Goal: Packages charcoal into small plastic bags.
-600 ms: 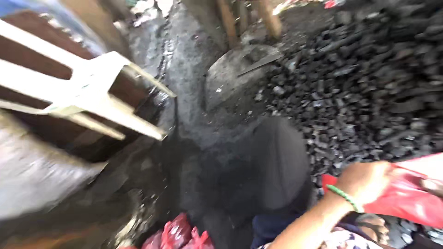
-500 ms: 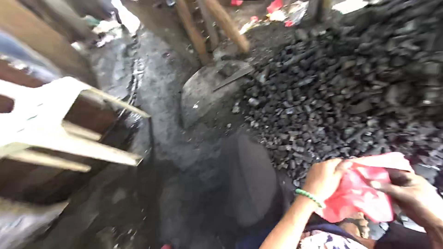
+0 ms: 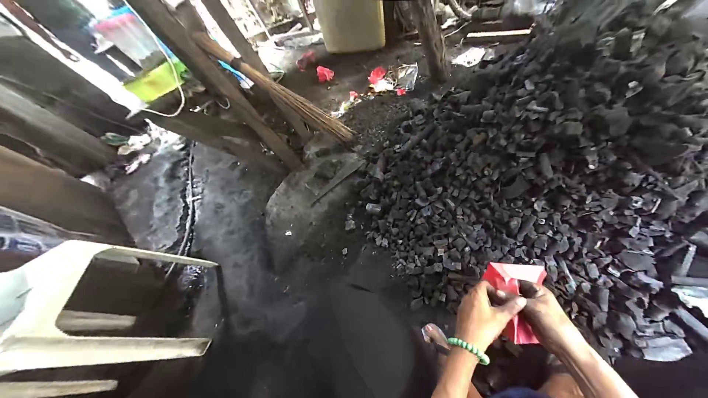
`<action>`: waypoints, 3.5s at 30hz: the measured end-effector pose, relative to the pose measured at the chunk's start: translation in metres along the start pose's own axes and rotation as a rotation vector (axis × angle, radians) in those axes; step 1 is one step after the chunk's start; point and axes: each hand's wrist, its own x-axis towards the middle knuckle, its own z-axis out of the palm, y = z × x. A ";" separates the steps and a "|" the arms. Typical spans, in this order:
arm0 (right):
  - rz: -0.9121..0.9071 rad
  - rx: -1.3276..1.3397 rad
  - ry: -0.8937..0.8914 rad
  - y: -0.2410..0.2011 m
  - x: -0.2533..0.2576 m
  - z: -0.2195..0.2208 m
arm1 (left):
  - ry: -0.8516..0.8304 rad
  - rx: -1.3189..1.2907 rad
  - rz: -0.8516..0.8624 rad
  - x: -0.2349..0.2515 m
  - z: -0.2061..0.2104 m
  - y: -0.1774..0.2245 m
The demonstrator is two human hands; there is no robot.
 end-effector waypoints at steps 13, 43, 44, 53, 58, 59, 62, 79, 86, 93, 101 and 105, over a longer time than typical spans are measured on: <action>0.111 0.230 -0.279 -0.013 0.021 -0.028 | -0.064 -0.733 -0.128 0.013 -0.021 -0.001; -0.156 -1.596 -0.577 0.023 0.287 0.127 | 0.625 -0.294 -0.773 0.158 -0.036 -0.118; -0.147 -1.623 -0.570 0.027 0.286 0.126 | 0.576 -0.266 -0.760 0.159 -0.034 -0.116; -0.080 -1.628 -0.606 0.007 0.284 0.128 | 0.609 -0.386 -0.650 0.172 -0.018 -0.097; -0.059 -1.631 -0.571 0.030 0.283 0.122 | 0.601 -0.505 -0.666 0.182 -0.033 -0.107; -0.077 -1.643 -0.577 0.031 0.279 0.120 | 0.586 -0.492 -0.679 0.182 -0.035 -0.106; -0.038 -1.644 -0.625 0.021 0.273 0.125 | 0.522 -0.429 -0.660 0.181 -0.031 -0.102; 0.295 -1.575 -0.552 -0.004 0.235 0.078 | 0.354 -0.441 -0.466 0.159 0.010 -0.088; 0.056 -1.221 -0.194 0.012 0.169 -0.021 | 0.242 -0.358 -0.448 0.151 0.029 -0.076; -0.032 -0.402 0.507 0.063 0.103 -0.060 | 0.216 -0.475 -0.361 0.149 0.048 -0.047; 0.099 0.738 0.653 0.061 0.091 -0.061 | -0.017 0.004 -0.103 0.124 0.083 0.014; -0.021 0.911 0.680 0.077 0.085 -0.074 | -0.229 -0.176 -0.043 0.115 0.067 0.031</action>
